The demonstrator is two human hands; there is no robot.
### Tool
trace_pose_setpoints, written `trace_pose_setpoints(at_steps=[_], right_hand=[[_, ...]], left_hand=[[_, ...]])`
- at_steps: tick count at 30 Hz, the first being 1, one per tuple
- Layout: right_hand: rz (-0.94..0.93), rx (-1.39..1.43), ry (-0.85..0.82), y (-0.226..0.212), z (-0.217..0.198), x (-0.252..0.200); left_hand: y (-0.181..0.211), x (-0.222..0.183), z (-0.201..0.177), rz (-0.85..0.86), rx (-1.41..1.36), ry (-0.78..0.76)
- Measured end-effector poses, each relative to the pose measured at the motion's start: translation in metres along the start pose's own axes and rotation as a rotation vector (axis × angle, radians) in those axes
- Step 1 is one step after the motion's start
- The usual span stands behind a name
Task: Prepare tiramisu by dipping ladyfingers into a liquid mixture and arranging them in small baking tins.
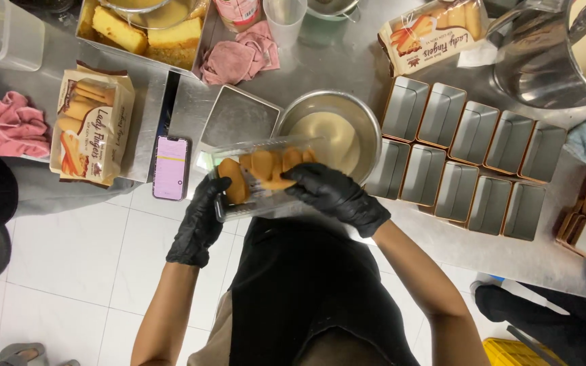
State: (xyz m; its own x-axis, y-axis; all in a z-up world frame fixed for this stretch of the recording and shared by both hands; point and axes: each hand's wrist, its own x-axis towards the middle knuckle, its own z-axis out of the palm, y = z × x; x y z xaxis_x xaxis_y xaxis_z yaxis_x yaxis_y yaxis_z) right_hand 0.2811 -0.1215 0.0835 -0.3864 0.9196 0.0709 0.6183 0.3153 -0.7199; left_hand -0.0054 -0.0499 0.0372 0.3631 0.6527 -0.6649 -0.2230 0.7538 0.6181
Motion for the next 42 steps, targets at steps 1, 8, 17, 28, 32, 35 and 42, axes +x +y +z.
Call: trace_pose_setpoints(at_steps=[1,8,17,28,32,35,42], right_hand=[[0.123,0.217,0.156,0.008,-0.003,-0.002],[0.709,0.845,0.571,0.107,0.003,-0.014],[0.420,-0.120,0.552,0.108,-0.014,-0.014],[0.395,0.278,0.634,0.054,0.018,0.011],[0.149,-0.112,0.503,0.002,-0.013,0.042],[0.239,-0.345,0.272,0.024,0.001,0.040],[0.277,-0.046,0.252,0.037,-0.010,0.030]], left_hand=[[0.004,0.001,-0.005,0.032,-0.019,0.013],[0.028,0.011,-0.031,0.279,-0.091,0.032],[0.029,0.017,-0.041,0.296,-0.222,0.086],[0.015,0.024,-0.006,0.311,-0.101,-0.021],[-0.003,0.031,0.015,0.317,-0.017,-0.078],[-0.008,0.037,0.020,0.310,0.028,-0.078],[-0.012,0.037,0.012,0.267,-0.056,-0.142]])
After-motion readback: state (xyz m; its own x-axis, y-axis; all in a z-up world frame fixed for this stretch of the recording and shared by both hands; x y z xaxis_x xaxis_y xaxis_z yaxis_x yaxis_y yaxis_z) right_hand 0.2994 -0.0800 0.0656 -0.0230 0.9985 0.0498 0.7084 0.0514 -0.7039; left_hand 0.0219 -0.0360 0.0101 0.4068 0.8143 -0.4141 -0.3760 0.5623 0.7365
